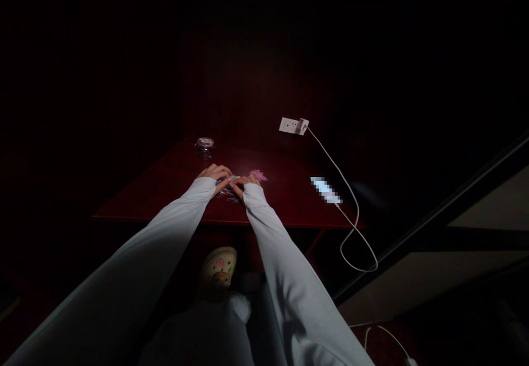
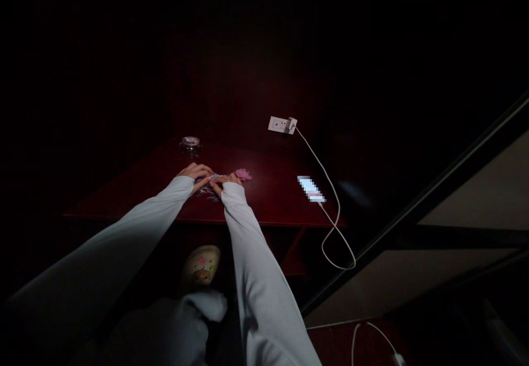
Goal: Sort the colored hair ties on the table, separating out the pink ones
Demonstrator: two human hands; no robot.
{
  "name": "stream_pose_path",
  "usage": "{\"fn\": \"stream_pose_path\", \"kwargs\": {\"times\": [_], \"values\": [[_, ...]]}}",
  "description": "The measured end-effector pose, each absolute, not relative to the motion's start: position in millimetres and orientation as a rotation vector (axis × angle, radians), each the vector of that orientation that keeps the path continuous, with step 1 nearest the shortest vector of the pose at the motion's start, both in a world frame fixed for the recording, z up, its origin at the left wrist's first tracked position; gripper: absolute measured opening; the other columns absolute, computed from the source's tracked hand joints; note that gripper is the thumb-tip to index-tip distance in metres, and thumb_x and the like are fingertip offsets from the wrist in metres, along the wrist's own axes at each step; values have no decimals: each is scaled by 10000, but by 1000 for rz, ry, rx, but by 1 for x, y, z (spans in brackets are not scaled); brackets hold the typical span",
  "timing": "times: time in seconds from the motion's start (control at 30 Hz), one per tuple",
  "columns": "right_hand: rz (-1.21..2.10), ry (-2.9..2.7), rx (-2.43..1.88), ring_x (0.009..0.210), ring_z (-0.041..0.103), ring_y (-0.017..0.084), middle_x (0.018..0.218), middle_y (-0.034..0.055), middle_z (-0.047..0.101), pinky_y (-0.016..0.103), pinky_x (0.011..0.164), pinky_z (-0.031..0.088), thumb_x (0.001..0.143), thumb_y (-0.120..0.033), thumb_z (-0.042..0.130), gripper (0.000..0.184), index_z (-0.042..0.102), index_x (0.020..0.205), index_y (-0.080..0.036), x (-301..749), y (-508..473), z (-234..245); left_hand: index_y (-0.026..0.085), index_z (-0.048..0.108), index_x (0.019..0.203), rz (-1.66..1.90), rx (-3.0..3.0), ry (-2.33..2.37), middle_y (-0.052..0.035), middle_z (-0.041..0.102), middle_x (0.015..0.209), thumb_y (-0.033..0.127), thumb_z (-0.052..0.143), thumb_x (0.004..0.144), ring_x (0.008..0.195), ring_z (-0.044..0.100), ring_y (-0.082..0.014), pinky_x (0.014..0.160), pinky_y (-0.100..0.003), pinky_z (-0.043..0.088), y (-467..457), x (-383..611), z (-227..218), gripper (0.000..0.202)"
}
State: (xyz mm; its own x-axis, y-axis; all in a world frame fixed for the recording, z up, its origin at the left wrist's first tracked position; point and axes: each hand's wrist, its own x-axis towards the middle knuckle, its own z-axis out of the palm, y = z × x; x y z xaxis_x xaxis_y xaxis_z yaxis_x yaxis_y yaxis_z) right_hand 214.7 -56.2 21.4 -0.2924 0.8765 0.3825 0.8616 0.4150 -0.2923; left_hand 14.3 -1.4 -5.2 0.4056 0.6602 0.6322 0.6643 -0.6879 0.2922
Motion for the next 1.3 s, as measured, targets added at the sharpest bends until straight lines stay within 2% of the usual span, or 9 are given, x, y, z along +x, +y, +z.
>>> {"fn": "stream_pose_path", "kwargs": {"times": [0.27,0.53,0.93,1.17,1.3], "values": [[58,-2178,-1444,1189,590,255,1240,56,820,375,1072,422,1094,-400,659,247,855,1189,-282,216,-51,17,262,790,964,-1159,-2637,-1277,-54,774,1234,450,608,1041,1042,605,-261,930,-403,515,-3,15,-4,273],[104,-2163,-1441,1212,598,232,1277,47,816,358,1101,412,1102,-418,650,267,859,1173,-270,216,-51,17,271,794,978,-1185,-2644,-1215,-37,784,1221,425,594,1055,1023,588,-243,901,-379,495,3,13,-9,264],[184,-2079,-1418,1041,636,207,1124,39,840,326,1015,473,1031,-383,763,176,872,1016,-245,217,-47,18,260,785,965,-1218,-2643,-1205,-42,775,1214,406,610,1044,1005,581,-240,923,-372,500,8,13,-14,241],[262,-2031,-1416,1027,662,213,1065,26,856,322,1024,492,1026,-383,757,184,892,1016,-259,218,-45,18,254,786,964,-1264,-2583,-1202,-51,773,1203,428,575,1056,1009,588,-245,929,-379,511,8,17,-19,289],[306,-1999,-1416,1034,662,214,1074,26,855,316,1003,499,1012,-388,773,182,897,1041,-258,219,-45,18,259,802,1036,-1231,-2599,-1195,-47,783,1216,449,543,1068,1005,595,-246,941,-383,522,10,14,-16,323]]}}
